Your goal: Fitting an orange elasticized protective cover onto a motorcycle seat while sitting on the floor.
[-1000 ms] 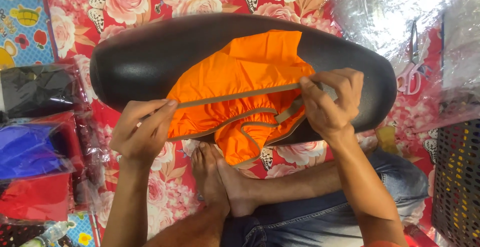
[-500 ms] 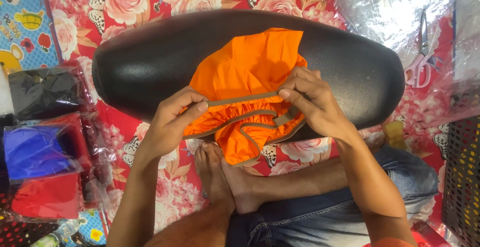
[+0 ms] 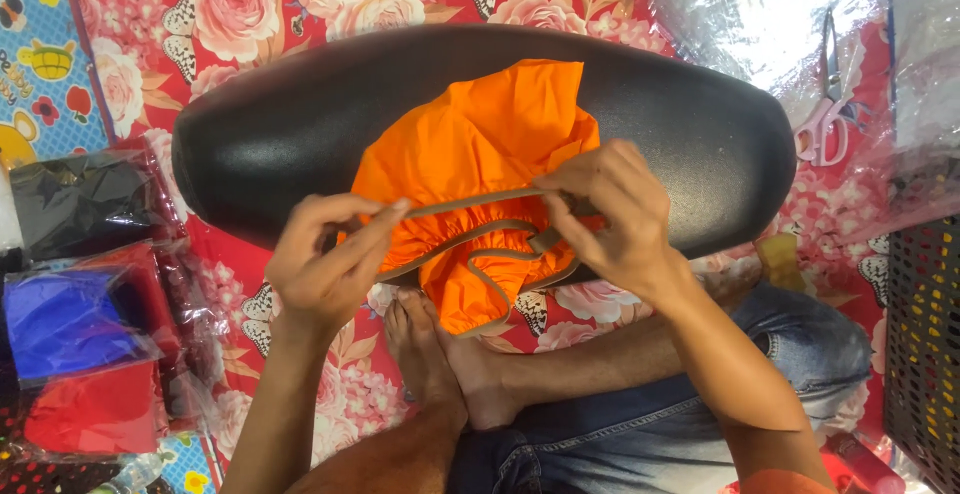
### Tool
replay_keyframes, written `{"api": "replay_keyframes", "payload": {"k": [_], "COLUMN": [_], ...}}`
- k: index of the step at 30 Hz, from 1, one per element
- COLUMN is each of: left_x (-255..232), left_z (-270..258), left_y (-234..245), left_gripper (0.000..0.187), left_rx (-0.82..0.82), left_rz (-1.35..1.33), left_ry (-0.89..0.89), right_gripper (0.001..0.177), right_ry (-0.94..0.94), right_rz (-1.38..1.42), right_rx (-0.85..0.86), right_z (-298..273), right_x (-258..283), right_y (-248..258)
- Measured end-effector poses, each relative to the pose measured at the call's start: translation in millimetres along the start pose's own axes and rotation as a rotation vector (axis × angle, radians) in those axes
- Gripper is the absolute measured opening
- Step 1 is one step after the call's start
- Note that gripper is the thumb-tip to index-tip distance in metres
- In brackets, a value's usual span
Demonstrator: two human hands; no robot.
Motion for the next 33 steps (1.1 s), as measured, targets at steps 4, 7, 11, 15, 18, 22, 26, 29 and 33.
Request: {"api": "replay_keyframes", "payload": {"k": [4, 7, 11, 15, 18, 22, 26, 29, 33], "left_x": [-4, -16, -31, -13, -13, -20, -7, -1, 5], "left_z": [4, 7, 4, -3, 8, 0, -9, -5, -5], "left_y": [-3, -22, -41, -38, -37, -55, -59, -50, -42], "left_gripper": [0.032, 0.052, 0.033, 0.01, 0.014, 0.036, 0.025, 0.014, 0.012], "left_rx": [-0.022, 0.152, 0.165, -0.003, -0.018, 0.129, 0.085, -0.004, -0.074], "left_rz": [0.113, 0.251, 0.305, 0.218, 0.17, 0.103, 0.135, 0.121, 0.112], "left_ry": [0.031, -0.031, -0.142, -0.152, -0.088, 0.003, -0.046, -0.042, 0.041], "right_gripper": [0.018, 0.019, 0.014, 0.021, 0.04, 0.035, 0.042, 0.062, 0.047], "right_ry": [0.361, 0.341, 0.297, 0.175, 0.072, 0.013, -0.025, -0.095, 0.001], "right_rz": [-0.205, -0.176, -0.166, -0.172, -0.111, -0.06, -0.003, 0.039, -0.13], "right_rx": [-0.184, -0.23, -0.223, -0.052, 0.114, 0.187, 0.218, 0.283, 0.237], "right_z": [-12, -11, -15, -1, -1, -7, -3, -2, 0], "right_x": [16, 22, 25, 31, 26, 20, 23, 18, 12], "right_y": [0, -7, -9, -10, -16, -23, -19, -17, -11]}}
Point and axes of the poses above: each hand's wrist, its own z-axis towards the middle knuckle, its own y-axis out of the back of the hand, x = y × z, the point moved 6 cm from there along z, towards the middle knuckle, and after that the axes turned 15 degrees about -x, right-handed, at the moved point
